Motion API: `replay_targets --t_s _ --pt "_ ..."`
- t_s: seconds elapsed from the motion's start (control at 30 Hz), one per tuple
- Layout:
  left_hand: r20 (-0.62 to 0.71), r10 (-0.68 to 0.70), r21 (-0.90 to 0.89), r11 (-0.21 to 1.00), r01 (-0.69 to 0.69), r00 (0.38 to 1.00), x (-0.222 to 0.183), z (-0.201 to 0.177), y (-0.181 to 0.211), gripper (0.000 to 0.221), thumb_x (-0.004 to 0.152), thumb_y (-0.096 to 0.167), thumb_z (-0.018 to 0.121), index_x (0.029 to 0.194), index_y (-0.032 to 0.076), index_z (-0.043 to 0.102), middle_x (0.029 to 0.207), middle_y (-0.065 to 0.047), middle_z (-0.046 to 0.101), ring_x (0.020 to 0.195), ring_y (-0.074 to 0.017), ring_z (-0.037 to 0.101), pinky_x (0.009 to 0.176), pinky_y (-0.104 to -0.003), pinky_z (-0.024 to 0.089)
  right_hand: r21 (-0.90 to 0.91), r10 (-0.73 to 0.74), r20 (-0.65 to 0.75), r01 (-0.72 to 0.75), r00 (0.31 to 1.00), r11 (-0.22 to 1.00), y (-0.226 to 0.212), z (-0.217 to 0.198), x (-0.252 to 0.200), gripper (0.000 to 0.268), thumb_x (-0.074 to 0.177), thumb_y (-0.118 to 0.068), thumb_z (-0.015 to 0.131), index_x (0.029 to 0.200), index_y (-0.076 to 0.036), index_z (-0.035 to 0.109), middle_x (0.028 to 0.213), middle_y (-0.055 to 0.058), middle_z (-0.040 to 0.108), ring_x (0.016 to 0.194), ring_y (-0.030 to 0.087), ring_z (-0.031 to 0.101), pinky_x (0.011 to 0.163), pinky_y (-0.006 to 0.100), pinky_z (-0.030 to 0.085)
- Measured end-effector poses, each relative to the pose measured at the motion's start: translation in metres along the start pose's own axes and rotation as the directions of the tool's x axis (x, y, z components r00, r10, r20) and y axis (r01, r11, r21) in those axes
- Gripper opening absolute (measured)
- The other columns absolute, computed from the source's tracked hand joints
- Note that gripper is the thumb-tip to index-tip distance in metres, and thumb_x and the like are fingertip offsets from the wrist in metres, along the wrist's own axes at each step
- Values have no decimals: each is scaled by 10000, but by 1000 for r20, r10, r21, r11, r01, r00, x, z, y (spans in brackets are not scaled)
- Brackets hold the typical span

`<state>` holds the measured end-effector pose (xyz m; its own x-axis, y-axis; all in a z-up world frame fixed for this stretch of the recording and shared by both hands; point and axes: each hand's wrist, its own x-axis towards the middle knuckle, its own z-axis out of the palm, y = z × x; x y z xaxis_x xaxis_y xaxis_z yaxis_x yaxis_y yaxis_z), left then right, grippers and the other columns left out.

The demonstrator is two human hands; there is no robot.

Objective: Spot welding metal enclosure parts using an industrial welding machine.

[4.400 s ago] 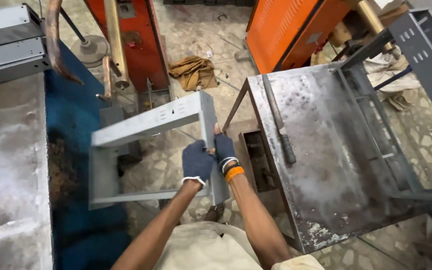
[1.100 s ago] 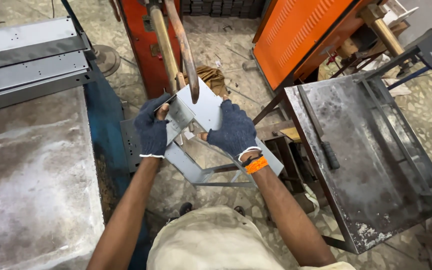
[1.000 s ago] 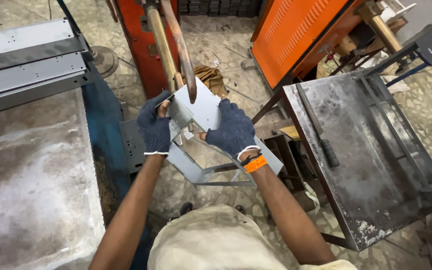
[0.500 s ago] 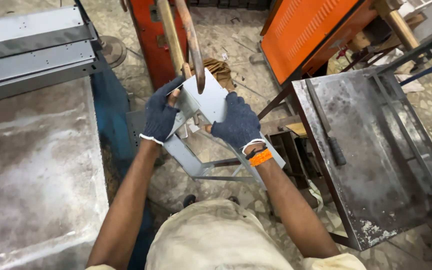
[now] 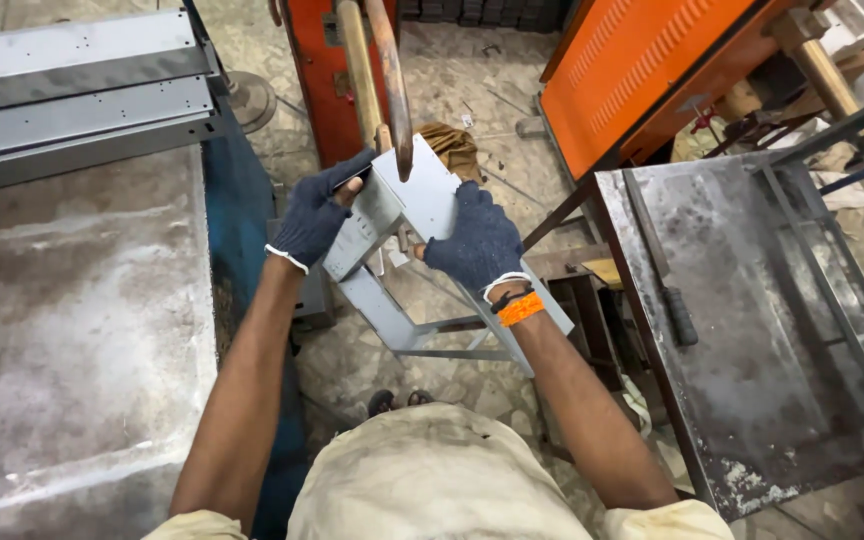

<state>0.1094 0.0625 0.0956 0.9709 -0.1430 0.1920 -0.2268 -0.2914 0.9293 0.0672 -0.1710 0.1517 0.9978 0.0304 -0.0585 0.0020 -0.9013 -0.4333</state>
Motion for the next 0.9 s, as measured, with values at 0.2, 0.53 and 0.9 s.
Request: replay_targets --t_s 0.2,0.53,0.9 --pt "-254 141 -92 981 -169 957 -4 37 -33 364 1067 281 600 1332 46 685 1229 -110 765 1126 -169 701 985 -334 535 -42 -62 -63 59 996 997 11 10 5 989 592 -537 870 1329 -13 470 1181 239 611 1051 425 663 854 510 549" --pt "-281 240 -42 964 -261 929 -3 35 -23 356 1129 257 602 1386 19 665 1312 -118 738 1192 -186 673 1003 -339 528 30 -36 -16 37 999 999 12 1 6 1098 539 -537 891 1385 -13 425 1176 258 616 1035 419 672 859 496 554" --pt "-212 87 -77 991 -106 973 11 40 -13 367 1058 289 575 1336 64 654 1227 -115 708 1082 -169 678 835 -318 572 48 -42 18 41 999 998 9 5 8 1050 594 -501 850 1390 7 389 1189 259 611 998 420 690 810 506 573"
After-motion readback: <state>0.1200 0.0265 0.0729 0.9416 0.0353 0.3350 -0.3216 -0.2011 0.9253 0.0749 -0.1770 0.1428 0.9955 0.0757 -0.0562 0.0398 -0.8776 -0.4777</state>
